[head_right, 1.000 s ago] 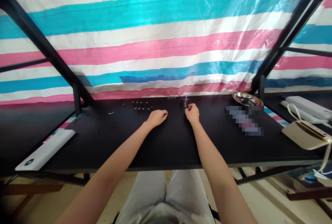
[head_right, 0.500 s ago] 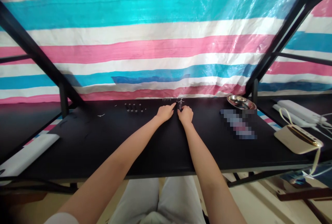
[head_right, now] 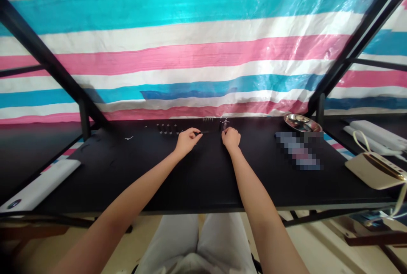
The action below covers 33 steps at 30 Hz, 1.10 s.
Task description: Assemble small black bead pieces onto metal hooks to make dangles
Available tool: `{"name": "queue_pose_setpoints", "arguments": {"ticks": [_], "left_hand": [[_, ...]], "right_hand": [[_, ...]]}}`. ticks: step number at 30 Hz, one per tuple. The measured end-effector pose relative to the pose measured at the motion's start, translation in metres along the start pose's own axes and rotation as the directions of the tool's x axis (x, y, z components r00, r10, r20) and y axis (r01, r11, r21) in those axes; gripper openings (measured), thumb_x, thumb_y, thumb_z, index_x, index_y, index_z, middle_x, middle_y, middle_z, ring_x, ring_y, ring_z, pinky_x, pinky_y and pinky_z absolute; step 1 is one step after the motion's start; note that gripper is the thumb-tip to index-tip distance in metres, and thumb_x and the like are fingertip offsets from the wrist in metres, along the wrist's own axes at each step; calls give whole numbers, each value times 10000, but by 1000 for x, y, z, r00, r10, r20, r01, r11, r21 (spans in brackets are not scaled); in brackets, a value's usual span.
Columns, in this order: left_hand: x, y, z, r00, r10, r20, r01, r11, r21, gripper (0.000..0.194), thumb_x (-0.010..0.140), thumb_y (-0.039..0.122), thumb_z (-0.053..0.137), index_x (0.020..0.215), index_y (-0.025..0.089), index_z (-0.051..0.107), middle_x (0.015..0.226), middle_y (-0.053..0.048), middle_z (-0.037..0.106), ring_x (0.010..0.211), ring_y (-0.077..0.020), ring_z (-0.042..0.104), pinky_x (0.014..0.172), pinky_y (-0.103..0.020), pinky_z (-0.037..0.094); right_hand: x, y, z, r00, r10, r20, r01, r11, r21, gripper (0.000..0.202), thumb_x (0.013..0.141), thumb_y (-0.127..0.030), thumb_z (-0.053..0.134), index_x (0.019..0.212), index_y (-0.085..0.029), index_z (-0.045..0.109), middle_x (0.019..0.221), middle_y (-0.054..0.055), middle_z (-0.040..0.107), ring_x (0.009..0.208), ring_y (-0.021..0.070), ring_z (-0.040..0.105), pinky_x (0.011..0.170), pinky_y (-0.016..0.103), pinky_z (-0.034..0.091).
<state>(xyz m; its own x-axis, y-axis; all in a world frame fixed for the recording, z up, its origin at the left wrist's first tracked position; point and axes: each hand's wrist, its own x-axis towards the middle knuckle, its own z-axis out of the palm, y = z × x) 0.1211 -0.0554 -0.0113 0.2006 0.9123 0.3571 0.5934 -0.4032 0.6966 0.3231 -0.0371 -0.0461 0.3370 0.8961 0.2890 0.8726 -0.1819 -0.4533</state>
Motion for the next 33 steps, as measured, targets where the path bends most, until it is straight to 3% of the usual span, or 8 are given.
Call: {"name": "queue_pose_setpoints", "arguments": {"ticks": [2, 5, 9, 12, 23, 28, 33], "left_hand": [[-10, -5, -13, 998, -63, 3, 62, 991, -120, 236, 749, 372, 573, 860, 169, 620, 474, 52, 540, 451, -93, 507, 562, -216, 427], [-22, -11, -27, 991, -133, 16, 133, 963, -235, 261, 723, 388, 592, 843, 157, 612, 443, 60, 511, 372, -75, 445, 464, -203, 390], [-30, -15, -32, 976, -215, 19, 209, 918, -337, 296, 703, 412, 603, 837, 148, 597, 426, 66, 490, 319, -59, 390, 379, -190, 327], [-31, -17, -31, 974, -226, 17, 216, 902, -374, 309, 699, 420, 605, 834, 141, 591, 425, 65, 487, 310, -52, 380, 359, -183, 305], [-36, -12, -29, 983, -179, 51, 185, 914, -362, 285, 706, 408, 597, 835, 155, 571, 434, 72, 494, 316, -53, 385, 372, -181, 320], [-39, -16, -26, 997, -71, 16, 73, 967, -244, 250, 739, 403, 562, 852, 180, 559, 460, 75, 502, 408, -72, 472, 492, -187, 394], [-41, -20, -23, 999, 30, 25, -25, 987, -159, 229, 764, 393, 538, 862, 185, 549, 475, 75, 512, 452, -76, 480, 550, -190, 400]], "right_hand": [[-6, -4, -4, 999, -37, 35, 38, 999, -37, 160, 781, -280, 514, 779, -169, 629, 837, 104, 650, 796, 223, 602, 666, 307, 390], [-18, -16, -11, 978, -182, 97, 192, 975, -107, 130, 786, -254, 515, 779, -165, 610, 866, 105, 644, 806, 218, 599, 667, 299, 362], [-34, -36, -18, 887, -436, 153, 456, 878, -145, 117, 800, -233, 504, 756, -161, 585, 841, 92, 636, 803, 202, 582, 685, 294, 318], [-41, -45, -20, 827, -542, 149, 562, 809, -171, 124, 811, -224, 487, 775, -155, 583, 830, 91, 629, 782, 194, 566, 675, 296, 290], [-49, -54, -23, 754, -632, 179, 656, 717, -237, 140, 810, -201, 466, 765, -140, 583, 812, 95, 631, 747, 197, 548, 654, 319, 237], [-52, -58, -24, 745, -639, 191, 666, 700, -257, 133, 792, -145, 452, 778, -125, 582, 807, 122, 624, 744, 206, 541, 658, 327, 225], [-56, -61, -23, 730, -676, 102, 679, 700, -219, 135, 798, -157, 436, 798, -135, 569, 801, 94, 614, 717, 184, 526, 658, 314, 220]]}}
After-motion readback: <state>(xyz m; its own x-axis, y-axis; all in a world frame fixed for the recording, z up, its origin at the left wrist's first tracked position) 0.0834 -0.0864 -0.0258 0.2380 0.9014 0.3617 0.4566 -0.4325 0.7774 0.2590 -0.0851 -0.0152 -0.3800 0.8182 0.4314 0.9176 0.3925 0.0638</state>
